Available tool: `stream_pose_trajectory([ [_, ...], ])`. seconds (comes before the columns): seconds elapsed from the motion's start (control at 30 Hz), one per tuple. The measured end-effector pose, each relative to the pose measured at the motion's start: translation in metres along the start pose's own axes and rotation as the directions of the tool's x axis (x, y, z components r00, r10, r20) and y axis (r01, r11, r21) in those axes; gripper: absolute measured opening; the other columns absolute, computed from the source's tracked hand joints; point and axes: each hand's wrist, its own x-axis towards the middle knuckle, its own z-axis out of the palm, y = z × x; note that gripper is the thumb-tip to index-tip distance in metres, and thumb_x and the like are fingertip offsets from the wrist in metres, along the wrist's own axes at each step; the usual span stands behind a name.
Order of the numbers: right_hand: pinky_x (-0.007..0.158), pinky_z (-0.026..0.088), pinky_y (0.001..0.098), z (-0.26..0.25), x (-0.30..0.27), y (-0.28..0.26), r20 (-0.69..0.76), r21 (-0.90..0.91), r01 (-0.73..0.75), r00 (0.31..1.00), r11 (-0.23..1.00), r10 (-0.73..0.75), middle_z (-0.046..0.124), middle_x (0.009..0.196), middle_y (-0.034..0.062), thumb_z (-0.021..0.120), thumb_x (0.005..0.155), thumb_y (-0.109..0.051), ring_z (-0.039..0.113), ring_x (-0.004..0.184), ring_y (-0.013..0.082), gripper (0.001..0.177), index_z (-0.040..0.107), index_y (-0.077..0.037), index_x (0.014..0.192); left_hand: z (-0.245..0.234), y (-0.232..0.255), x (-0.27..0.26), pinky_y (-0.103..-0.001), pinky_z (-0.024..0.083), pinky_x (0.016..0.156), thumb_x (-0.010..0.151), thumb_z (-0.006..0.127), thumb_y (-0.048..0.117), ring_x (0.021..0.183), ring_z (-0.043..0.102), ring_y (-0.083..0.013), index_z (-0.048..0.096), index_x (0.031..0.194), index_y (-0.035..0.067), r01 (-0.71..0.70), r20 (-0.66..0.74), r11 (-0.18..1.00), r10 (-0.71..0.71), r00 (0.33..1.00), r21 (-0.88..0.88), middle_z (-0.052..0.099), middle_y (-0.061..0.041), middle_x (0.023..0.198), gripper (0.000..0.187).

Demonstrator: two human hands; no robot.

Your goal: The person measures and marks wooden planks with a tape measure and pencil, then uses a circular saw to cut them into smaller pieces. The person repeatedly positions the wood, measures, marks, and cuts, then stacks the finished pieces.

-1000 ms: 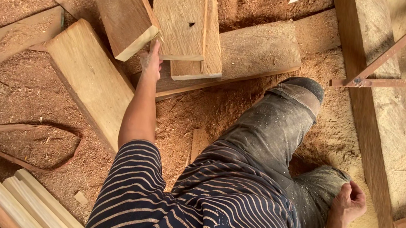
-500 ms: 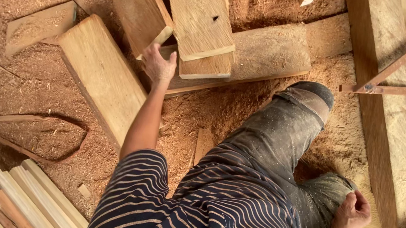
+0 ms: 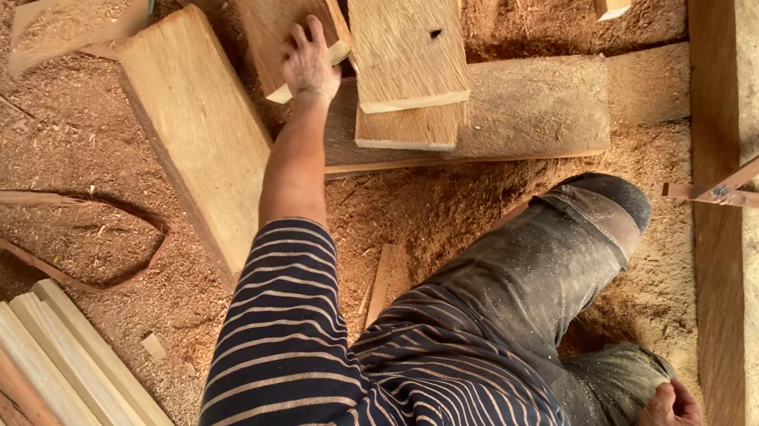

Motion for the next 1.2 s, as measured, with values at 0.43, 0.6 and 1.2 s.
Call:
stream_pose_trajectory([
  [0.43, 0.074, 0.058, 0.0272, 0.002, -0.004, 0.011, 0.019, 0.112, 0.076, 0.997, 0.991, -0.079, 0.073, 0.109, 0.0097, 0.06, 0.093, 0.003, 0.067, 0.089, 0.0147, 0.03, 0.074, -0.002, 0.119, -0.089, -0.094, -0.105, -0.049, 0.061, 0.072, 0.081, 0.084, 0.04, 0.102, 0.066, -0.0469, 0.032, 0.15, -0.004, -0.414, 0.049, 0.834, 0.428, 0.903, 0.365, 0.051, -0.036, 0.136, 0.097],
  [0.6, 0.068, 0.052, 0.0245, 0.003, -0.005, 0.01, -0.009, 0.112, 0.084, 0.996, 0.99, -0.084, 0.074, 0.107, 0.0098, 0.06, 0.093, 0.005, 0.063, 0.082, 0.0129, 0.03, 0.076, -0.002, 0.118, -0.084, -0.09, -0.243, -0.04, 0.056, 0.074, 0.087, 0.08, 0.044, 0.099, 0.064, -0.0356, 0.039, 0.149, -0.007, -0.516, 0.086, 0.762, 0.528, 0.845, 0.392, 0.055, -0.031, 0.131, 0.09],
  [1.2, 0.075, 0.057, 0.0262, 0.001, -0.001, 0.024, 0.012, 0.156, 0.052, 0.998, 0.986, -0.054, 0.073, 0.109, 0.0098, 0.061, 0.094, 0.004, 0.067, 0.09, 0.0153, 0.029, 0.074, -0.001, 0.118, -0.001, -0.126, -0.309, -0.052, 0.054, 0.105, 0.081, 0.075, 0.067, 0.127, 0.055, -0.0457, 0.052, 0.139, -0.001, 0.793, 0.655, 0.36, -0.448, 0.609, -0.491, 0.055, -0.031, 0.139, 0.093],
])
